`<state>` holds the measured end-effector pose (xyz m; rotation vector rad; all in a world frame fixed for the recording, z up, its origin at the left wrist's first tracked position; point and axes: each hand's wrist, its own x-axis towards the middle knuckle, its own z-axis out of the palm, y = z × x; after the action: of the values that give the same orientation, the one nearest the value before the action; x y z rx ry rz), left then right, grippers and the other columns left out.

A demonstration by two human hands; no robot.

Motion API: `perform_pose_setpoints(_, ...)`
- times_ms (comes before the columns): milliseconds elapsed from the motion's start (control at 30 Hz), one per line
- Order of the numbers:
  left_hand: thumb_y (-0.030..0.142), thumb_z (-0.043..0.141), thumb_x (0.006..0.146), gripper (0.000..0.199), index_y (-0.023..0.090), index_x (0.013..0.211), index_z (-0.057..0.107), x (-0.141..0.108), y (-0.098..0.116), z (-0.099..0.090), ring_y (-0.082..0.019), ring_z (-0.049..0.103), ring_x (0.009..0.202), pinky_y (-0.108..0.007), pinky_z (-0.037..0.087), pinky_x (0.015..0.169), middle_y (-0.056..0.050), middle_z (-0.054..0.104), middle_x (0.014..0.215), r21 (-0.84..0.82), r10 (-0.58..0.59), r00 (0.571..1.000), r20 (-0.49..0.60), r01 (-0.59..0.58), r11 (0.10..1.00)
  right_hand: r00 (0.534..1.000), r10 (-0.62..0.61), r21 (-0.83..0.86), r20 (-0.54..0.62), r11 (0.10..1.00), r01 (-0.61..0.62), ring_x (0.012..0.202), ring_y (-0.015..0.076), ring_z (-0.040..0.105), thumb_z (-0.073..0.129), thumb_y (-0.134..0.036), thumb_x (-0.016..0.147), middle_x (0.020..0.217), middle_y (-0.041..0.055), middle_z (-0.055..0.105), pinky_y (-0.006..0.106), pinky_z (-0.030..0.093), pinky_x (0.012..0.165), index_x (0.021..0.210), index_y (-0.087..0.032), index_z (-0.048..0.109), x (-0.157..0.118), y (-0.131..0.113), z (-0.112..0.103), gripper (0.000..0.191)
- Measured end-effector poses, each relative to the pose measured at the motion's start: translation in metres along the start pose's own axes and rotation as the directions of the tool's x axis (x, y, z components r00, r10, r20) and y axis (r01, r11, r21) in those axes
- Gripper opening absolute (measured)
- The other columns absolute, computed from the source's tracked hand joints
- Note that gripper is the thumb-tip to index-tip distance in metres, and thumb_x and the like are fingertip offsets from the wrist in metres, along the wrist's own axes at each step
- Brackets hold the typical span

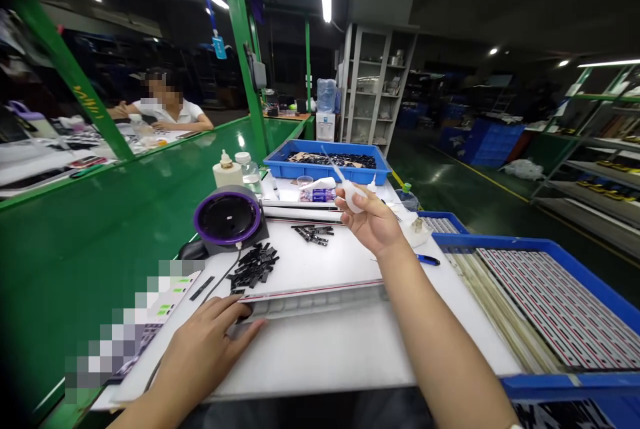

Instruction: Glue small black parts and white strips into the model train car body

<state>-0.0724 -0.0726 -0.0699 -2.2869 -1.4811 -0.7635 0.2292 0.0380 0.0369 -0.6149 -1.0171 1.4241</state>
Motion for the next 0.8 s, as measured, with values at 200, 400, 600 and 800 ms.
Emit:
perform_pose_setpoints(200, 0.048, 0.058, 0.085, 0.027, 0.022, 0.078, 0.064, 0.001, -0.002, 0.001, -0.024, 0.064, 0.083, -0.037, 0.052, 0.071, -0.007, 0.069, 0.090, -0.001, 0.024, 1.000, -0.017, -0.024, 1.000, 0.993, 0.082, -0.743, 0.087, 0.669, 0.009, 0.084, 0.0190, 0.063, 0.075, -0.035, 0.066, 0.090, 0.0037, 0.069, 0.032, 0.048, 0.077, 0.093, -0.017, 0.068, 0.013, 0.010, -0.062, 0.034)
perform_pose_setpoints(400, 0.049, 0.057, 0.085, 0.027, 0.023, 0.081, 0.064, 0.002, -0.004, 0.000, -0.024, 0.064, 0.086, -0.037, 0.052, 0.077, -0.007, 0.069, 0.092, -0.030, 0.042, 0.999, -0.010, -0.043, 0.999, 0.995, 0.060, -0.945, 0.075, 0.323, 0.052, 0.077, 0.0181, 0.062, 0.065, -0.026, 0.074, 0.081, 0.0022, 0.067, 0.029, 0.045, 0.070, 0.083, -0.017, 0.060, 0.010, 0.027, -0.094, 0.013)
perform_pose_setpoints(600, 0.054, 0.056, 0.083, 0.030, 0.025, 0.083, 0.065, 0.001, -0.008, 0.003, -0.025, 0.064, 0.088, -0.038, 0.050, 0.077, -0.006, 0.069, 0.092, -0.041, 0.020, 0.999, 0.038, -0.018, 0.999, 0.999, 0.012, -0.979, 0.039, 0.201, 0.036, 0.080, 0.0187, 0.062, 0.066, -0.017, 0.072, 0.085, 0.0049, 0.068, 0.028, 0.044, 0.072, 0.086, -0.017, 0.062, 0.010, 0.033, -0.095, 0.015)
perform_pose_setpoints(800, 0.058, 0.061, 0.078, 0.031, 0.027, 0.082, 0.067, -0.001, -0.013, 0.010, -0.026, 0.065, 0.087, -0.037, 0.049, 0.079, -0.003, 0.069, 0.091, -0.109, -0.028, 1.000, 0.004, 0.029, 0.994, 0.897, -0.443, -0.977, -0.003, 0.193, 0.092, 0.080, 0.0191, 0.061, 0.066, -0.029, 0.075, 0.090, 0.0066, 0.068, 0.030, 0.046, 0.073, 0.098, -0.017, 0.067, 0.004, 0.004, -0.102, 0.026)
